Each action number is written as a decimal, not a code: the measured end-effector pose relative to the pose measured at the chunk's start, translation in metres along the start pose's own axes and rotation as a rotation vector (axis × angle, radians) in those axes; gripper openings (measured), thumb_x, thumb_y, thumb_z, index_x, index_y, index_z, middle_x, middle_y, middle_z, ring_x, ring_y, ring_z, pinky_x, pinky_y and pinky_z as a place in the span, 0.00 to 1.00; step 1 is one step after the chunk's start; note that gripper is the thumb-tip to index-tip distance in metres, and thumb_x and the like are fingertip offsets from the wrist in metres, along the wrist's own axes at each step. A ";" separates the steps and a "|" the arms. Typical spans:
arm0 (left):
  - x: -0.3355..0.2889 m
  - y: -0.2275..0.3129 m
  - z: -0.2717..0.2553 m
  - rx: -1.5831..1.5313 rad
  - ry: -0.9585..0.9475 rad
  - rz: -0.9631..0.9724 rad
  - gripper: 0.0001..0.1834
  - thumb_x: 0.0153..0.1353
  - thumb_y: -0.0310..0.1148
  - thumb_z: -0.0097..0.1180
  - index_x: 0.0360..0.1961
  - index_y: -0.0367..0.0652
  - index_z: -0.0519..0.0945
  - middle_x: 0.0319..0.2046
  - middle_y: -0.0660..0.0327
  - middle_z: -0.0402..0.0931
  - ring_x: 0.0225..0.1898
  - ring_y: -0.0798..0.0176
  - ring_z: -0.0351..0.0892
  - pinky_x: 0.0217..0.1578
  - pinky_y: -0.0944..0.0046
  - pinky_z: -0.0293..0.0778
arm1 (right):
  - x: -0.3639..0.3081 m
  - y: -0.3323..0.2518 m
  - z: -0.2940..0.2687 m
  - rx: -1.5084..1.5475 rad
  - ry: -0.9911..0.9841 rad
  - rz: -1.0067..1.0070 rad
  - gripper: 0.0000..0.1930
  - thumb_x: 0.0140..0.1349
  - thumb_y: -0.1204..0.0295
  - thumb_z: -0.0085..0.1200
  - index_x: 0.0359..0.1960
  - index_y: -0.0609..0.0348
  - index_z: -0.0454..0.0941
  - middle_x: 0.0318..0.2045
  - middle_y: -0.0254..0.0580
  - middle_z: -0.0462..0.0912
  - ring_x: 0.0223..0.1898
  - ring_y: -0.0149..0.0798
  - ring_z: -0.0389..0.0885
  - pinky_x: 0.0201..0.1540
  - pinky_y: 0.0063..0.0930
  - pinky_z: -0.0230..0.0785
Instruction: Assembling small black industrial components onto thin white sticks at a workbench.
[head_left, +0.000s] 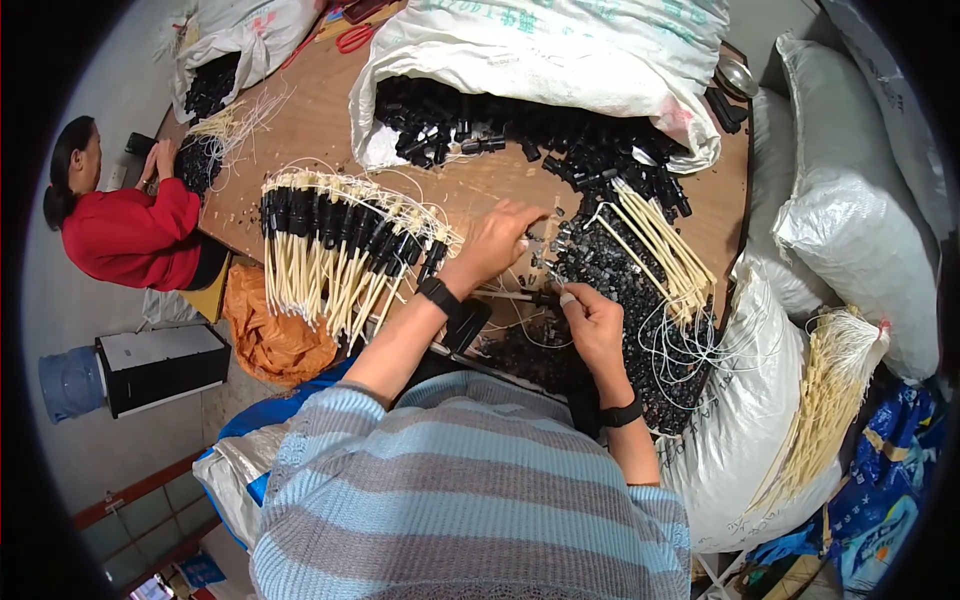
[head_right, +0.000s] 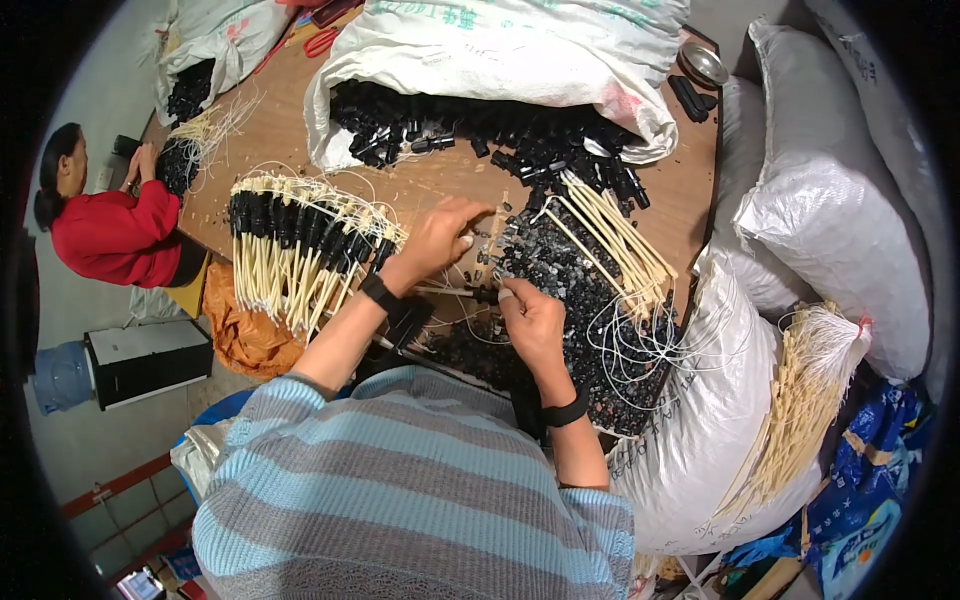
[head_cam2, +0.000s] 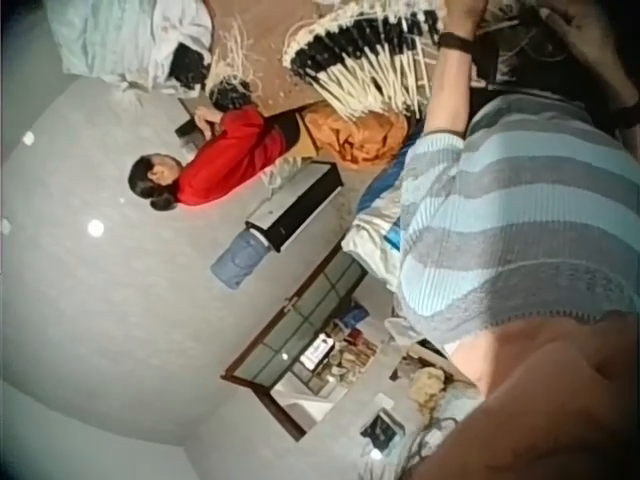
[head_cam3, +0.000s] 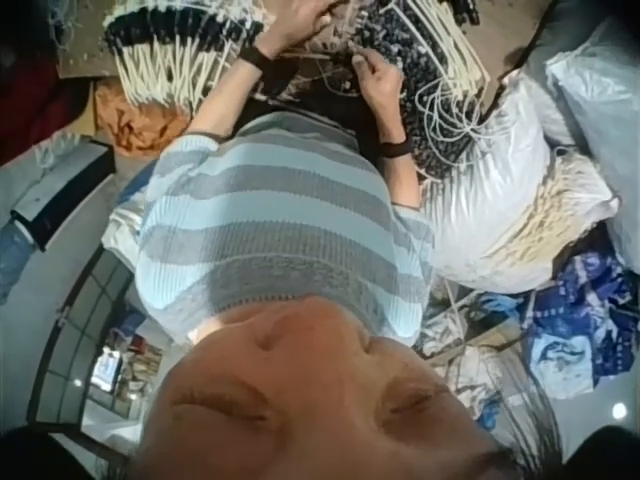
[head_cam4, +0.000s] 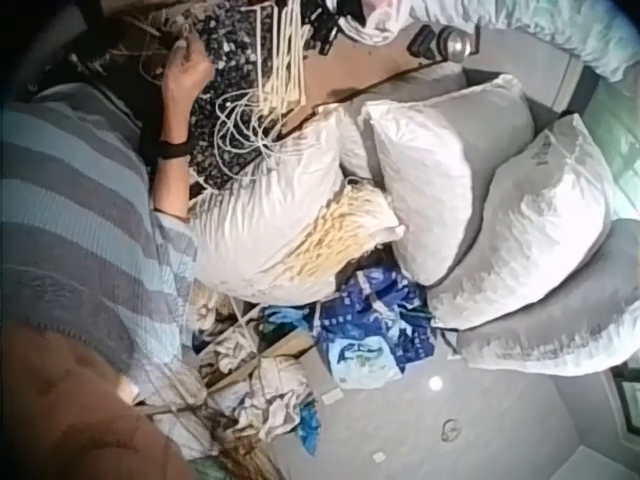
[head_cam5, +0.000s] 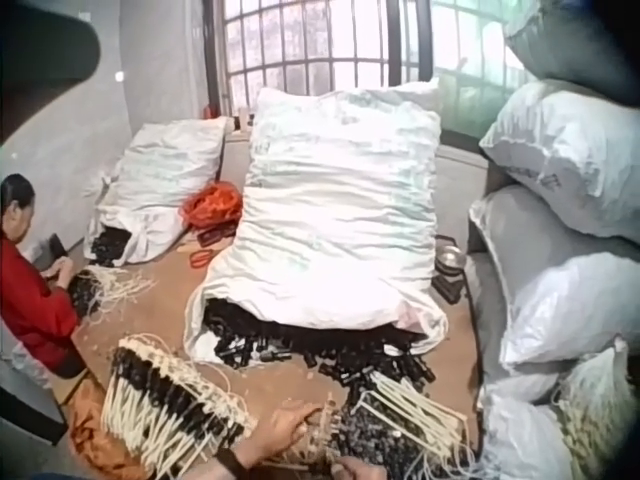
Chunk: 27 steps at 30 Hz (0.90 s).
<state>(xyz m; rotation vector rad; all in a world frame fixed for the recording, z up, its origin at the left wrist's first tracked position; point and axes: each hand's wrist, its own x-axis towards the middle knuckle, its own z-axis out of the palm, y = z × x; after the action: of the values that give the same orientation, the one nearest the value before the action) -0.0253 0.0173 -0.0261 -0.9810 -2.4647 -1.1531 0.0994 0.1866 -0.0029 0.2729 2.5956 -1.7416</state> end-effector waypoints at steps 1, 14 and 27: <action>0.000 -0.004 0.003 -0.001 0.000 0.007 0.17 0.45 0.17 0.54 0.38 0.40 0.81 0.30 0.53 0.77 0.31 0.49 0.75 0.35 0.57 0.72 | -0.001 0.001 0.000 0.000 0.007 -0.003 0.09 0.57 0.74 0.54 0.38 0.63 0.82 0.13 0.39 0.72 0.16 0.25 0.69 0.22 0.24 0.63; -0.019 0.062 -0.001 -0.839 -0.171 -0.656 0.13 0.49 0.12 0.48 0.32 0.35 0.81 0.31 0.69 0.77 0.30 0.80 0.70 0.32 0.78 0.67 | 0.005 0.001 0.011 -0.270 0.270 -0.236 0.06 0.55 0.73 0.57 0.35 0.58 0.82 0.17 0.45 0.78 0.17 0.43 0.77 0.21 0.32 0.67; -0.028 0.052 -0.008 -0.581 -0.207 -0.643 0.10 0.47 0.15 0.53 0.30 0.36 0.82 0.25 0.66 0.80 0.27 0.76 0.76 0.27 0.75 0.70 | -0.003 -0.005 0.015 -0.159 0.223 -0.316 0.08 0.55 0.79 0.57 0.38 0.61 0.82 0.21 0.41 0.80 0.19 0.30 0.76 0.23 0.23 0.66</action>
<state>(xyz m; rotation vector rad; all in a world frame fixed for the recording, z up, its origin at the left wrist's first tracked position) 0.0302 0.0222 -0.0039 -0.4129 -2.7598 -2.1518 0.1007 0.1707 -0.0033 0.0587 3.0644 -1.6547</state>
